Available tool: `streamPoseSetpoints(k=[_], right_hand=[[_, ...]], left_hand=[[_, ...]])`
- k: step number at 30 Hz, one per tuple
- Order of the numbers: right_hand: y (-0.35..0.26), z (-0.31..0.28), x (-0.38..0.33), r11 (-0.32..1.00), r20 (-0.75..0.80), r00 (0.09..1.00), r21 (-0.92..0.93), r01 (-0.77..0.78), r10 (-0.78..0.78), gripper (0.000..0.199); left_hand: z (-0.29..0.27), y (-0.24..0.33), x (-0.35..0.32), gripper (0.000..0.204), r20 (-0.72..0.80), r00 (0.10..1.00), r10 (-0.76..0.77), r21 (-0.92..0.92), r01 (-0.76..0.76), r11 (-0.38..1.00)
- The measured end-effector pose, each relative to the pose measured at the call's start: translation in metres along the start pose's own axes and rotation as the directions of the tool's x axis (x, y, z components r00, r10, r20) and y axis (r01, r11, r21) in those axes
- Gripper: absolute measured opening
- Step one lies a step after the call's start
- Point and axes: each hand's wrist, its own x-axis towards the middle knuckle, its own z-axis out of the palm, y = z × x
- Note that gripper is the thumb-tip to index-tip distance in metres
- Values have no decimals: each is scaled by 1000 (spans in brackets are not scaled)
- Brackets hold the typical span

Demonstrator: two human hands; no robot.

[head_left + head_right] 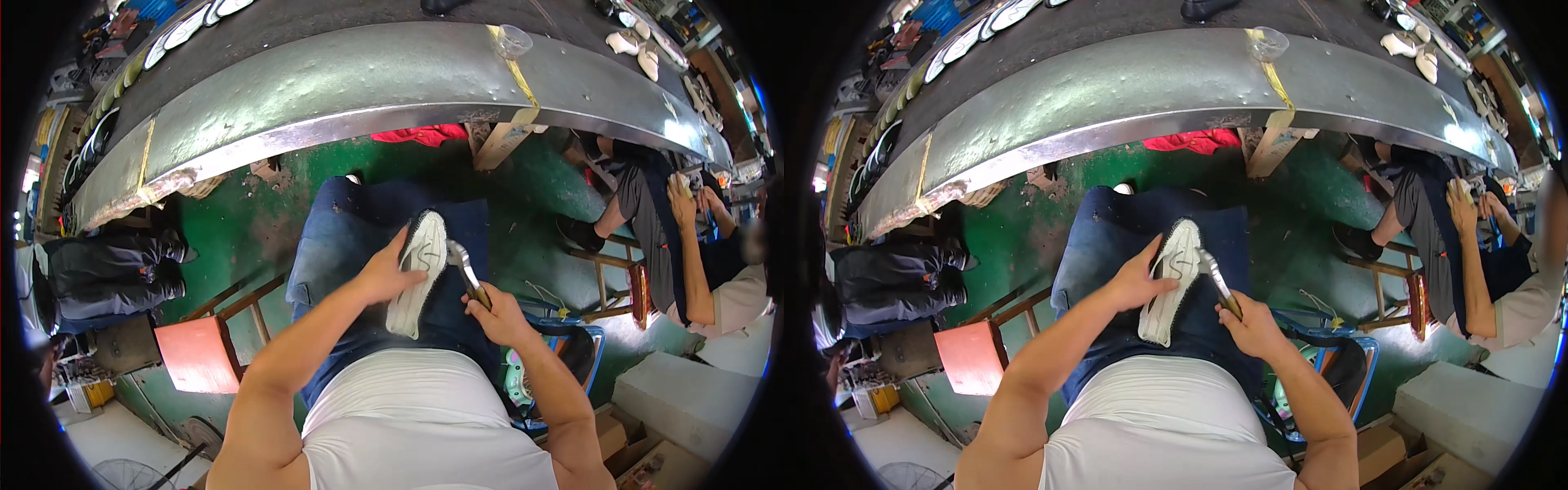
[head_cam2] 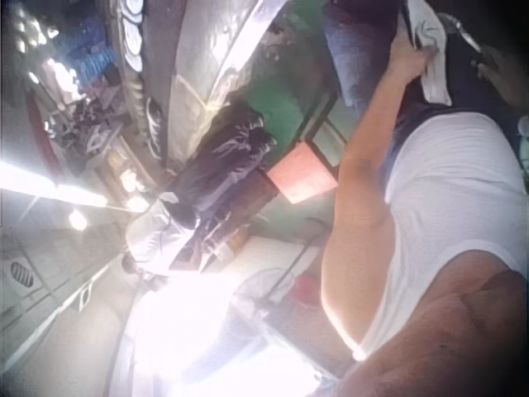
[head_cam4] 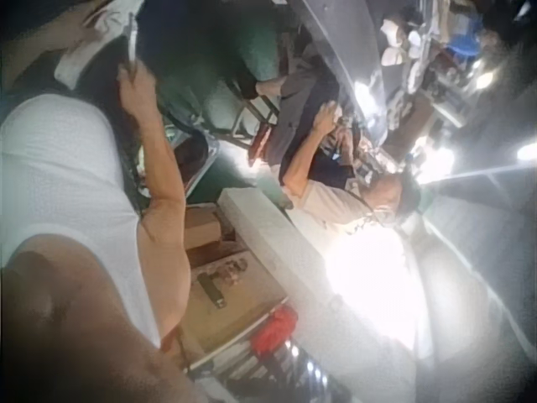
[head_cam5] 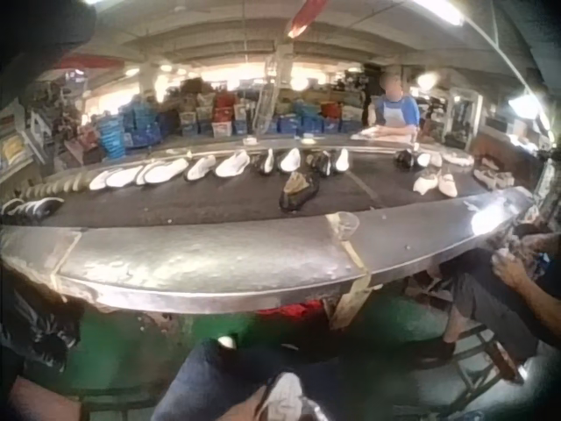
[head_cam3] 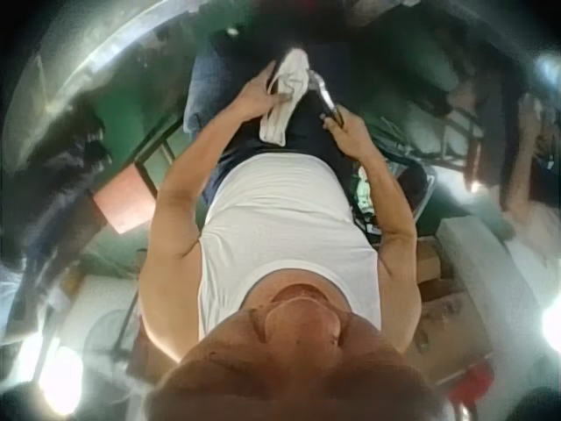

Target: The person is seen manufacturing shoes on an assembly line, specifically using pliers to adjust and pull material on shoe lasts before placing them back on the conveyor belt.

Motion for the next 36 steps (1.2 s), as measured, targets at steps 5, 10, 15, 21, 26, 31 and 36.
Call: streamPoseSetpoints(k=[5,10,15,21,26,31,36], right_hand=[[-29,-9,8,909,247,964,-369,191,-102,35],[-76,-24,35,849,409,906,-512,128,110,28],[-119,-23,56,728,434,793,-686,-17,427,30],[-31,32,43,846,306,947,-526,83,97,32],[-9,51,33,960,157,975,-259,-111,155,32],[20,2,47,723,643,729,386,-572,234,34],[-13,-31,42,865,490,793,140,-482,363,34]], left_hand=[[-3,8,-29,29,-126,991,53,262,-18,965],[9,15,-28,20,-178,958,224,453,-122,883],[18,-1,-25,34,-356,931,78,42,-67,997],[24,-40,-8,68,214,917,-336,-878,331,345],[23,-40,3,72,209,926,-315,-836,336,433],[27,-32,8,69,147,937,-316,-762,311,569],[34,-28,18,67,104,917,-386,-667,352,656]])
